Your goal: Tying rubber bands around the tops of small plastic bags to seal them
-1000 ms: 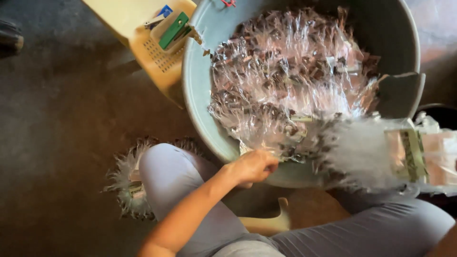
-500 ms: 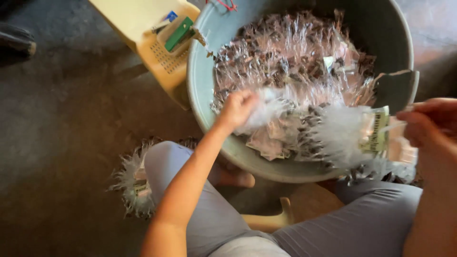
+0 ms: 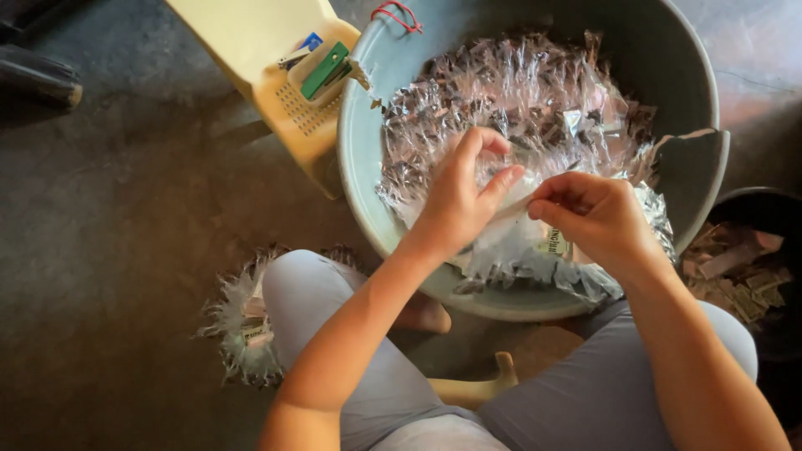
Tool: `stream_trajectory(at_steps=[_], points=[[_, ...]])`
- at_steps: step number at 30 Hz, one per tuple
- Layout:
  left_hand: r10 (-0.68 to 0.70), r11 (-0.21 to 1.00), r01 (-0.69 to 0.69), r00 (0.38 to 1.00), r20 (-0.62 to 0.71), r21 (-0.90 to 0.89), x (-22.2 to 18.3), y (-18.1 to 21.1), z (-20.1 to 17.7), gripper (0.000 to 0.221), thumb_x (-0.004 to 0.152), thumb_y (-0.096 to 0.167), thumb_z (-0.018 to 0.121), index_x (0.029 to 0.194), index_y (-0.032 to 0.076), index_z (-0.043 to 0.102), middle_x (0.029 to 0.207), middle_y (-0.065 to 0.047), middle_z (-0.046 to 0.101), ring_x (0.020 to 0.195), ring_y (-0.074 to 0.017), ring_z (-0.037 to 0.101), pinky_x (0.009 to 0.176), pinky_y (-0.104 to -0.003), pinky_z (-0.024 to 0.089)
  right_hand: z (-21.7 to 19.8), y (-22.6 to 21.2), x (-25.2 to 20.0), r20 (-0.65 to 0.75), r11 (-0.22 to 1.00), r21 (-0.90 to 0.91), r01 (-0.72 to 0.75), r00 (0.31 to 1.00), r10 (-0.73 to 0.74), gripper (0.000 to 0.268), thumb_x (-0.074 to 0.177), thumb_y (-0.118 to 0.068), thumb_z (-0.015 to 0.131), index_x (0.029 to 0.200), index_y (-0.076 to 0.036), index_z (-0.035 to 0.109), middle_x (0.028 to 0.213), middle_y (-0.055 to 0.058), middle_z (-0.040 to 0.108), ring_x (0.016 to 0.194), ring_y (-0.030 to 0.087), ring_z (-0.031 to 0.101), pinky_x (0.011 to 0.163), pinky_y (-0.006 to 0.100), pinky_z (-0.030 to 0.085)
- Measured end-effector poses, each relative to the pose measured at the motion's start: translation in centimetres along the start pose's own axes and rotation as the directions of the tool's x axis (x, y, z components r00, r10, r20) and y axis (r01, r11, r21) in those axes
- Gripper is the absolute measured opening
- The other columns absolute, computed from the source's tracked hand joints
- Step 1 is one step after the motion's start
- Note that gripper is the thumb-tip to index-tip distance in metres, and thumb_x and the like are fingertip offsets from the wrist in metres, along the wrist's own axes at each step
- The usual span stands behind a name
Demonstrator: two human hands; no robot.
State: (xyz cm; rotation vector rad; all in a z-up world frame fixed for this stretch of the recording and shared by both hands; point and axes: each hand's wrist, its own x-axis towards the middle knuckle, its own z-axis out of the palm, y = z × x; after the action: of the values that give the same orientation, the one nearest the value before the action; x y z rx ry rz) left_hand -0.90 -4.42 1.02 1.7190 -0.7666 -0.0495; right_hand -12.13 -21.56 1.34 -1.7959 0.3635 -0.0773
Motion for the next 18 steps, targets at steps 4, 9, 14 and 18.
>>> stream_trajectory(at_steps=[4, 9, 14, 18], points=[[0.286, 0.913, -0.269, 0.958, -0.012, 0.308, -0.9, 1.7, -1.9, 0.014, 0.086, 0.014, 0.078, 0.081, 0.011, 0.065, 0.081, 0.000, 0.058, 0.075, -0.0159, 0.051, 0.075, -0.034, 0.043, -0.3, 0.3, 0.3, -0.062, 1.000, 0.003, 0.008, 0.998, -0.008, 0.015, 0.089, 0.003, 0.075, 0.104, 0.002, 0.075, 0.083, 0.007, 0.073, 0.067, 0.008, 0.060, 0.059, 0.016, 0.045], [0.106, 0.841, -0.173, 0.982, 0.157, 0.512, -2.2, -1.3, -0.8, 0.018, 0.083, 0.008, 0.078, 0.097, 0.016, 0.070, 0.093, 0.000, 0.057, 0.083, -0.0182, 0.059, 0.088, -0.040, 0.038, 0.3, 0.2, 0.5, -0.119, 0.999, 0.049, -0.018, 0.993, 0.024, 0.010, 0.091, 0.003, 0.071, 0.099, 0.000, 0.074, 0.078, 0.001, 0.067, 0.062, 0.004, 0.050, 0.054, 0.016, 0.037], [0.136, 0.842, -0.222, 0.969, 0.204, 0.492, -2.4, -2.7, -0.1, 0.033, 0.080, 0.002, 0.078, 0.108, 0.017, 0.070, 0.101, 0.001, 0.059, 0.095, -0.0193, 0.059, 0.098, -0.045, 0.038, -0.3, 1.0, 0.5, -0.069, 0.988, 0.150, 0.042, 0.997, -0.032, 0.010, 0.093, 0.005, 0.069, 0.102, 0.002, 0.072, 0.085, 0.005, 0.071, 0.063, 0.005, 0.052, 0.056, 0.015, 0.040], [0.285, 0.798, -0.343, 0.939, 0.191, 0.496, -2.0, -2.8, 0.0, 0.031, 0.087, 0.003, 0.070, 0.115, 0.016, 0.068, 0.114, 0.002, 0.057, 0.101, -0.0174, 0.055, 0.106, -0.043, 0.033, -0.7, 1.1, 0.9, -0.044, 0.978, 0.208, 0.003, 0.999, 0.006, 0.010, 0.092, 0.004, 0.070, 0.102, 0.001, 0.071, 0.087, 0.007, 0.072, 0.063, 0.005, 0.051, 0.055, 0.015, 0.039]])
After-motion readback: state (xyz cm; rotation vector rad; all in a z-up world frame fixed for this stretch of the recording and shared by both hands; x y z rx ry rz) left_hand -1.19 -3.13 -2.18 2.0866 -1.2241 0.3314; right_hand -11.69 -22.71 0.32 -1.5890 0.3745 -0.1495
